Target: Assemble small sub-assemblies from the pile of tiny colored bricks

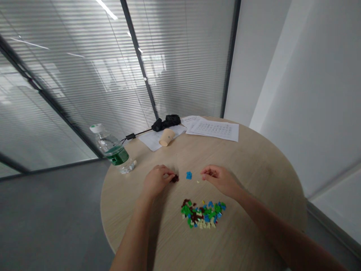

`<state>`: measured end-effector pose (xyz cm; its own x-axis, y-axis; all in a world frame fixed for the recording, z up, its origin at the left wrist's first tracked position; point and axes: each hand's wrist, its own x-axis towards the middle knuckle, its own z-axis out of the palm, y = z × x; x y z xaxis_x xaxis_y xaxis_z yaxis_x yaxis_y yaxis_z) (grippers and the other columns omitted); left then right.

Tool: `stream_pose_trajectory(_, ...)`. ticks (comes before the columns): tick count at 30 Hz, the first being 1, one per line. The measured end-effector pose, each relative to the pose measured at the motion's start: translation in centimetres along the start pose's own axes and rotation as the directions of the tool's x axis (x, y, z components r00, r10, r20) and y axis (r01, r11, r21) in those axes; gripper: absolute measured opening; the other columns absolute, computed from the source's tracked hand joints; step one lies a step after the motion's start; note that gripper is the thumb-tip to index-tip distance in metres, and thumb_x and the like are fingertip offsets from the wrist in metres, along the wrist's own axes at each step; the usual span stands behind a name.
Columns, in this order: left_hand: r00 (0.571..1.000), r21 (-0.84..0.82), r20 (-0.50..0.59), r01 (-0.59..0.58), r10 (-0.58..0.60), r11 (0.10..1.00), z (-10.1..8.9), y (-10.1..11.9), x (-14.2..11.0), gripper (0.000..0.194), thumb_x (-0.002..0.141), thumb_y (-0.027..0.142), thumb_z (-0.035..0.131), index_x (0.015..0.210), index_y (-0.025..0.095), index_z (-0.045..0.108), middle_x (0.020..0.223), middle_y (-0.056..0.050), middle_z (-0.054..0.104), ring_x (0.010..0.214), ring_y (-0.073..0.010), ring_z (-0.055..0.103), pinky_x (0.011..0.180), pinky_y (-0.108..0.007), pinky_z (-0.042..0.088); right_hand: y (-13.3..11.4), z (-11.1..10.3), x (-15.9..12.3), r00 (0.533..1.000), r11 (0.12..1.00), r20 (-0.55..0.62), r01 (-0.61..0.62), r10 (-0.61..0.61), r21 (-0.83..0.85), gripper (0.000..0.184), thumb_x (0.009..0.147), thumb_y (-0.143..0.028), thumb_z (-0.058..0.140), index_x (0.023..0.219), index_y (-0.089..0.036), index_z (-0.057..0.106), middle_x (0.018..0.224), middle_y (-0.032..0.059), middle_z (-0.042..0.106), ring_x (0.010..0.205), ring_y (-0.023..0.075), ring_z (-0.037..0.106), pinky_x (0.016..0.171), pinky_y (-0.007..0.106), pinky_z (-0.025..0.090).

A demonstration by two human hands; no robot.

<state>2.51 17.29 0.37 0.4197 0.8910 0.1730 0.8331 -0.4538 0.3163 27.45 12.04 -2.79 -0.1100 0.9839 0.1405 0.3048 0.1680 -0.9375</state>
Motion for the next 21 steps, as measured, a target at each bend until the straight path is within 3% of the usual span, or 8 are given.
stream_pose_trajectory(21, 0.998, 0.006, -0.058, 0.005, -0.004, 1.0, 0.29, 0.11, -0.01, 0.018, 0.081, 0.027, 0.054, 0.082, 0.022, 0.072, 0.085, -0.005, 0.068, 0.084, -0.0202, 0.059, 0.075, -0.03, 0.044, 0.11, 0.14, -0.04, 0.999, 0.999, 0.016, 0.031, -0.03, -0.03, 0.011, 0.076, -0.026, 0.059, 0.082, -0.019, 0.066, 0.078, 0.0019, 0.069, 0.071, 0.015, 0.063, 0.066, 0.026, 0.048)
